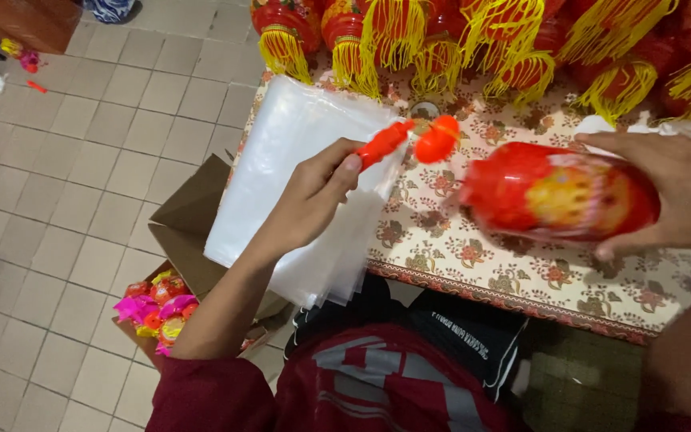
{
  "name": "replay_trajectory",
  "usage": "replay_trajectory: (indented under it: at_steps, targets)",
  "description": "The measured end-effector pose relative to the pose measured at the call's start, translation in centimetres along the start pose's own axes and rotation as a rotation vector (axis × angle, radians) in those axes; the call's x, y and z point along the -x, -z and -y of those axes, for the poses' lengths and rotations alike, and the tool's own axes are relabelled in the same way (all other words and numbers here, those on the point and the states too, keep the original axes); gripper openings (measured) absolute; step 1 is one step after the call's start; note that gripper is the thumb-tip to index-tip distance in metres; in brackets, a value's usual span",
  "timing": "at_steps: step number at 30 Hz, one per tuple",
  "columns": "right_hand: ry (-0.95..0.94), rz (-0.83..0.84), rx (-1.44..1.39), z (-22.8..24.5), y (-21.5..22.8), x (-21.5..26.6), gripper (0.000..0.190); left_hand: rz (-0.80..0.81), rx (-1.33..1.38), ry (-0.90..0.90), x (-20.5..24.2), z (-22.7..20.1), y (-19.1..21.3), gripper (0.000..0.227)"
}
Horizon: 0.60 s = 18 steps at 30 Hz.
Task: The person assembles a red lantern by attaching a handle to the top, wipes the surface of the lantern with a white cloth, and places the finished item into a cardboard box.
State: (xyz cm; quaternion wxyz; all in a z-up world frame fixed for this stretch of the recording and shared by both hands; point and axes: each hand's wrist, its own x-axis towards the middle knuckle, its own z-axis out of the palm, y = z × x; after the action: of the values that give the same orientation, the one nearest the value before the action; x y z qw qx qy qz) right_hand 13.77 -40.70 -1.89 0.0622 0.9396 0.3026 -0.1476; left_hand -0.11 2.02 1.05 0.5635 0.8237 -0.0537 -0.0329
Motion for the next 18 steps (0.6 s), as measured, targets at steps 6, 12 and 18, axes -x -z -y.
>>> replay_trajectory:
  at_steps: [6, 12, 18]
  targets:
    - [-0.113, -0.02, -0.092, 1.0, 1.0, -0.1, 0.133, 0.079, 0.319, -0.114, 0.3, 2.8, -0.8, 0.035]
    - [0.121, -0.43, -0.814, 3.1, 0.6, 0.0, 0.114, -0.157, 0.427, -0.155, 2.3, 1.5, -0.7, 0.052]
    - [0.437, -0.241, -1.637, 9.8, -7.3, -6.0, 0.066, -0.347, 0.442, -0.287, 2.8, 2.1, -2.4, 0.045]
